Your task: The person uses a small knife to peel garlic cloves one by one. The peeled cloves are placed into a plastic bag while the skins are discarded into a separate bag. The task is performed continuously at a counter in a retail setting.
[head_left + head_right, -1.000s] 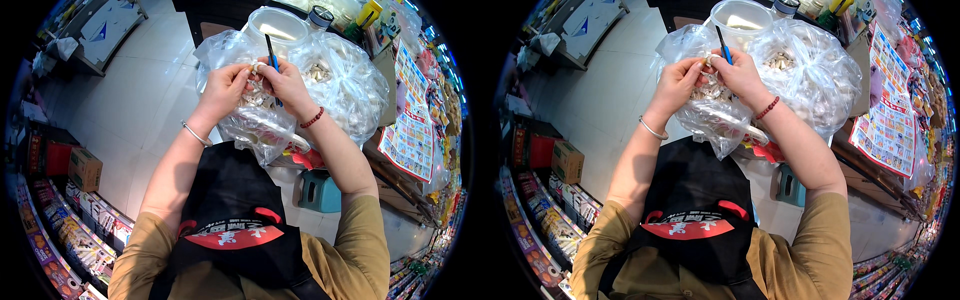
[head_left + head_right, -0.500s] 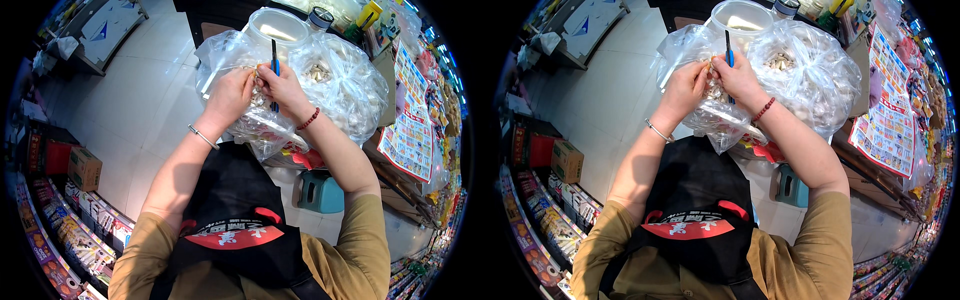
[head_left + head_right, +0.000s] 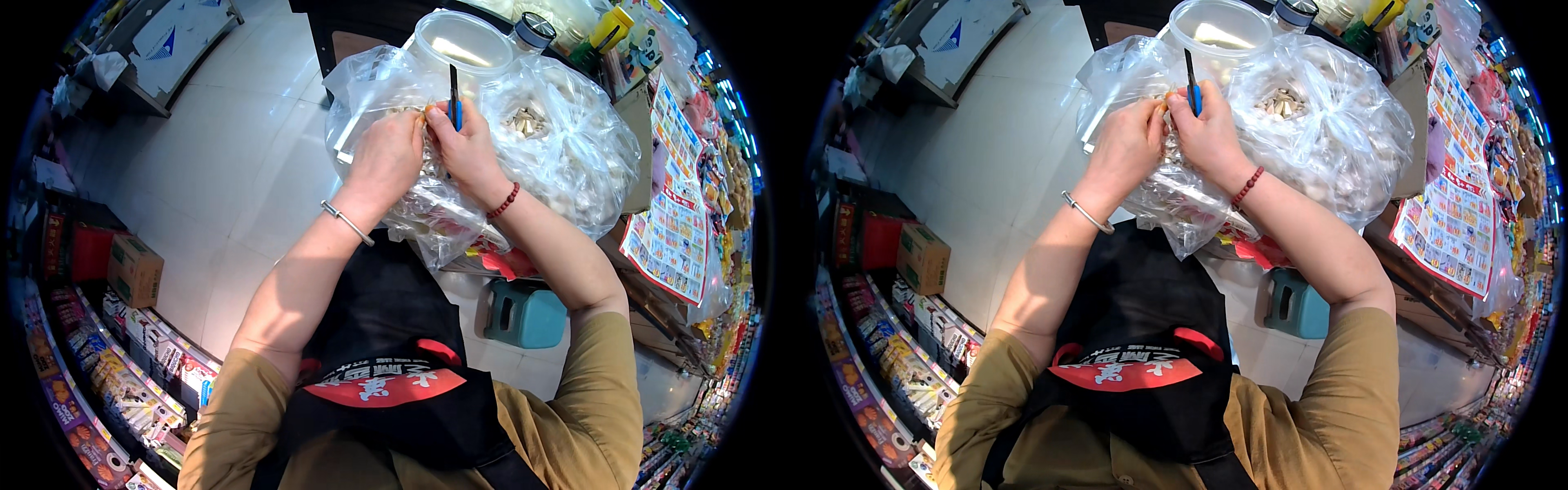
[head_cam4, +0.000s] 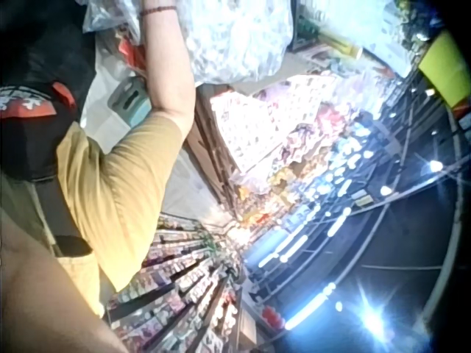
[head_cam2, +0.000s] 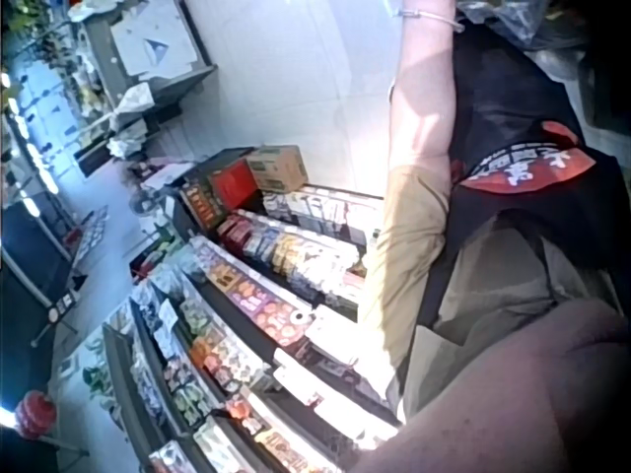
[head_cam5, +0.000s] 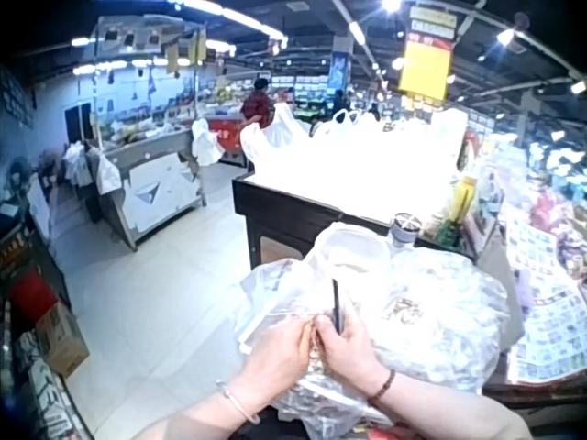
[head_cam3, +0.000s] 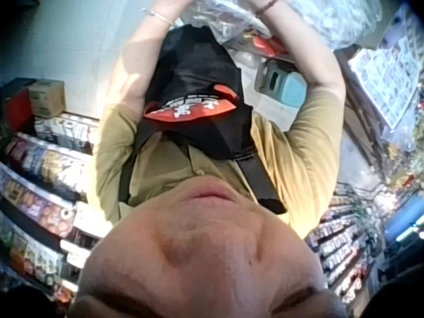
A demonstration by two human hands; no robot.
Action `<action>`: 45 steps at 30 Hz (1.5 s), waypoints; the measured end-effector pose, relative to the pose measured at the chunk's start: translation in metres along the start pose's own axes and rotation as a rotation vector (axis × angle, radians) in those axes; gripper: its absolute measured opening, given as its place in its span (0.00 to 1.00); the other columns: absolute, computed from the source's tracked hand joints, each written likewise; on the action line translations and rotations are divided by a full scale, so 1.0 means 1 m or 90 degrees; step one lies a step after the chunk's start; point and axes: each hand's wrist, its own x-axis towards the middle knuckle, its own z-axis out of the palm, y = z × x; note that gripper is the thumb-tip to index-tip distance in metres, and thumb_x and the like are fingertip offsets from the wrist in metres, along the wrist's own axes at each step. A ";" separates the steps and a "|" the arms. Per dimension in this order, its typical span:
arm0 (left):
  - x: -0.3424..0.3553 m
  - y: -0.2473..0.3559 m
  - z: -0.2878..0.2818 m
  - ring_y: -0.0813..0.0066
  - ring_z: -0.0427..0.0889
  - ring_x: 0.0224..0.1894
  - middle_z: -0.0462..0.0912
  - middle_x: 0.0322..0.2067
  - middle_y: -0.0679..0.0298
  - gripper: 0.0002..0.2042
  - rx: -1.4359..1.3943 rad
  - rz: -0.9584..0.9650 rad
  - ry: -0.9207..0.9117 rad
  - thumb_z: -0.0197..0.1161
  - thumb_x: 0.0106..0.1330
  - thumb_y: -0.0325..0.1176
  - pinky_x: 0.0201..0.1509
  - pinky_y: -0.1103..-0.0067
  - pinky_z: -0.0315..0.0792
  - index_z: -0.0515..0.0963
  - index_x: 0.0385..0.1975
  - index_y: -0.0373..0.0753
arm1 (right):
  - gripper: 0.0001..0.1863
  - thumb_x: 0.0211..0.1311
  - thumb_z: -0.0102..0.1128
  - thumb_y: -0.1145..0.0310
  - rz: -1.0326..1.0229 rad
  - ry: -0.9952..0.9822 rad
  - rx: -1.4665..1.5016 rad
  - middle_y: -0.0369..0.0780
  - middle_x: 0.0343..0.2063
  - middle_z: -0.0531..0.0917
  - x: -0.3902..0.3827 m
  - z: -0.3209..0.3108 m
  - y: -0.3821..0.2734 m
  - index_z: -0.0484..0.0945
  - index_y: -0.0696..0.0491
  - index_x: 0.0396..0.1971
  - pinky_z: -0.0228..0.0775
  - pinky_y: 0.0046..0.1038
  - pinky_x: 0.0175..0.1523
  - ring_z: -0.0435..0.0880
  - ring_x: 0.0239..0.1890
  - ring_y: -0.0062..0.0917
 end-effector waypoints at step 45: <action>0.009 -0.018 -0.037 0.90 0.71 0.28 0.79 0.28 0.73 0.12 -0.539 -0.237 -0.236 0.59 0.70 0.34 0.31 0.89 0.65 0.82 0.44 0.33 | 0.18 0.74 0.48 0.53 -0.082 -0.083 -0.041 0.29 0.16 0.70 0.004 -0.006 -0.014 0.74 0.53 0.35 0.54 0.15 0.21 0.64 0.17 0.10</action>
